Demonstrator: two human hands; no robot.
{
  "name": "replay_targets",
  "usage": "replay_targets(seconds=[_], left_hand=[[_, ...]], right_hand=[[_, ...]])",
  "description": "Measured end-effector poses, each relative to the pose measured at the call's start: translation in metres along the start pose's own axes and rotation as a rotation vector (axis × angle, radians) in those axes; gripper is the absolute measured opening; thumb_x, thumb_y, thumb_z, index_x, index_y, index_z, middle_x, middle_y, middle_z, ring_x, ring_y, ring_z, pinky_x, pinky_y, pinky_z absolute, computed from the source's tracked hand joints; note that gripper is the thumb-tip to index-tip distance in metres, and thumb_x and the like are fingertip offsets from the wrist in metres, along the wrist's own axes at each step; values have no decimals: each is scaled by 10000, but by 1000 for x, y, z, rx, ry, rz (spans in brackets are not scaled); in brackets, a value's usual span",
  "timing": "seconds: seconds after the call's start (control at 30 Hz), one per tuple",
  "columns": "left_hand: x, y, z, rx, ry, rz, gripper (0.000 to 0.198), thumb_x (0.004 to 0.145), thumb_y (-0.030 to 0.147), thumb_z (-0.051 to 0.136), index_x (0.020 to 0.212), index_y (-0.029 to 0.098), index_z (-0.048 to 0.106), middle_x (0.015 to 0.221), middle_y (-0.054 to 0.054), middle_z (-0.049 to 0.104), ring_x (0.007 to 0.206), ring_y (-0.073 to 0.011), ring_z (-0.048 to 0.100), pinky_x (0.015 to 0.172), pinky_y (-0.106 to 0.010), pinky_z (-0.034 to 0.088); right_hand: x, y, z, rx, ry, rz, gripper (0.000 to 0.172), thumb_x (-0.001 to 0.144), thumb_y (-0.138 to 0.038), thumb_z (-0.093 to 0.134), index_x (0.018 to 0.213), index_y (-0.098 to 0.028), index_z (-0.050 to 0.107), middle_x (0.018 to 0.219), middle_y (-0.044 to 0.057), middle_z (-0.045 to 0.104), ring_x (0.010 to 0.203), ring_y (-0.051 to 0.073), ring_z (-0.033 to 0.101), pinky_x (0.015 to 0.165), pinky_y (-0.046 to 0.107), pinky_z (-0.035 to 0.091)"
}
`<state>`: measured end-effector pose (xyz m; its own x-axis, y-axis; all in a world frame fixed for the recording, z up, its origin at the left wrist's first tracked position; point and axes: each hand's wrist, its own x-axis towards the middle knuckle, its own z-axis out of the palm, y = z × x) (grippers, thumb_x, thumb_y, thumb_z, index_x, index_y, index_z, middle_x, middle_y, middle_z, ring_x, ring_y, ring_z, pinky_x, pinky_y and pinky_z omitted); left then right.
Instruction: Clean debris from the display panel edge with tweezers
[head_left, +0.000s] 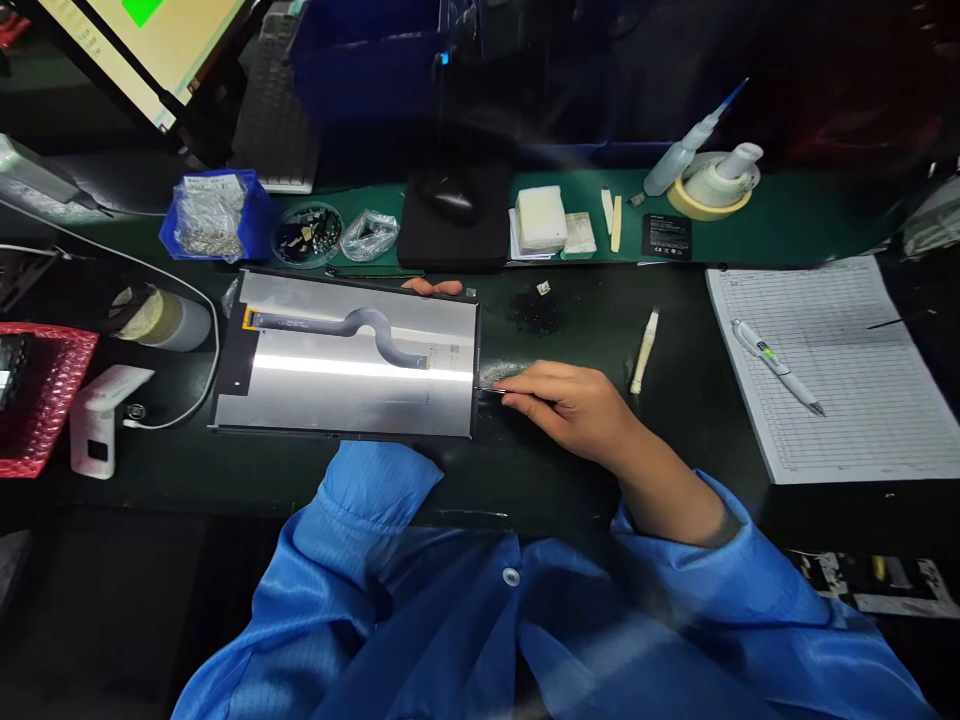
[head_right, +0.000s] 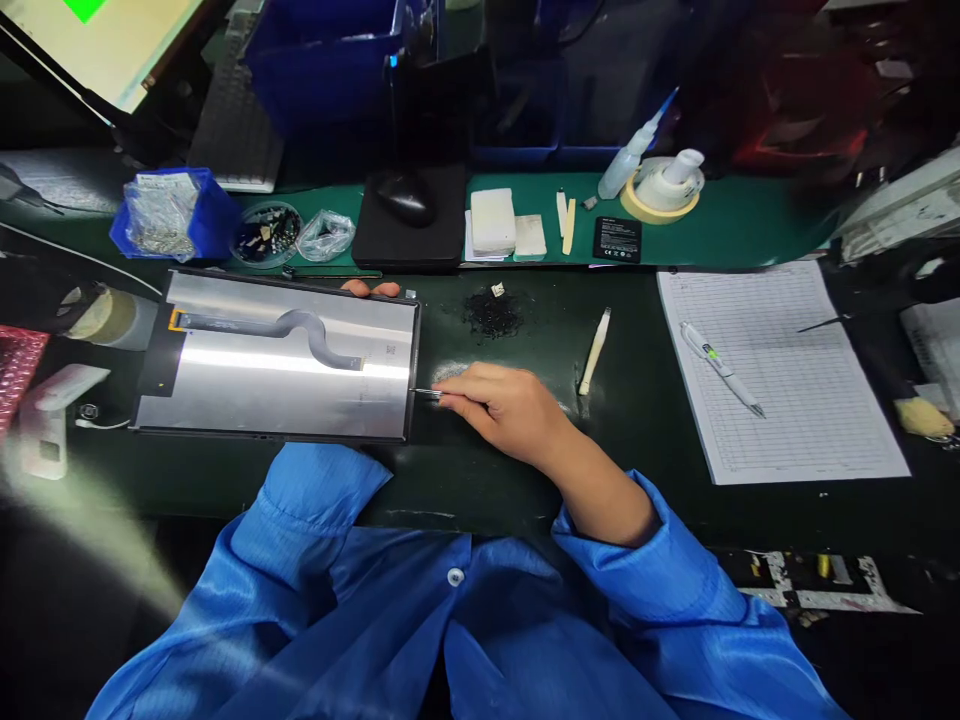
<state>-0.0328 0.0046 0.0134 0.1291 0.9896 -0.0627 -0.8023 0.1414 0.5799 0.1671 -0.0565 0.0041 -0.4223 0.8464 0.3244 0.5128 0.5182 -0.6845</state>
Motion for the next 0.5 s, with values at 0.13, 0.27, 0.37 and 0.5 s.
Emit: replay_targets(seconds=[0.13, 0.27, 0.37, 0.5], left_hand=[[5, 11, -11, 56, -198, -230, 320, 988, 502, 382, 1003, 279, 612, 1290, -4, 653, 1287, -305, 585, 1138, -598, 407], [-3, 22, -5, 68, -145, -306, 335, 976, 580, 437, 1070, 301, 596, 1454, 24, 561, 1390, -357, 530, 1108, -679, 420], [-8, 23, -1, 57, -166, -333, 376, 972, 624, 423, 1111, 324, 602, 1503, 11, 521, 1419, -381, 502, 1097, -709, 417], [-5, 21, -2, 134, -86, -347, 454, 918, 696, 460, 1177, 350, 600, 1492, -20, 522, 1479, -433, 413, 1122, -744, 359]], right_hand=[[0, -1, 0, 8, -32, 35, 211, 1009, -241, 595, 1116, -244, 777, 990, 31, 817, 844, 177, 764, 766, 306, 599], [0, -4, -1, 54, 22, 74, 159, 964, -254, 677, 1095, -242, 766, 995, 19, 820, 771, 157, 751, 686, 270, 582], [1, -6, -1, 56, 33, 61, 132, 942, -237, 710, 1058, -239, 772, 999, 20, 820, 802, 160, 752, 677, 260, 568], [1, -5, -3, 49, 1, 32, 152, 944, -253, 714, 1084, -238, 771, 963, 24, 812, 778, 158, 740, 676, 264, 555]])
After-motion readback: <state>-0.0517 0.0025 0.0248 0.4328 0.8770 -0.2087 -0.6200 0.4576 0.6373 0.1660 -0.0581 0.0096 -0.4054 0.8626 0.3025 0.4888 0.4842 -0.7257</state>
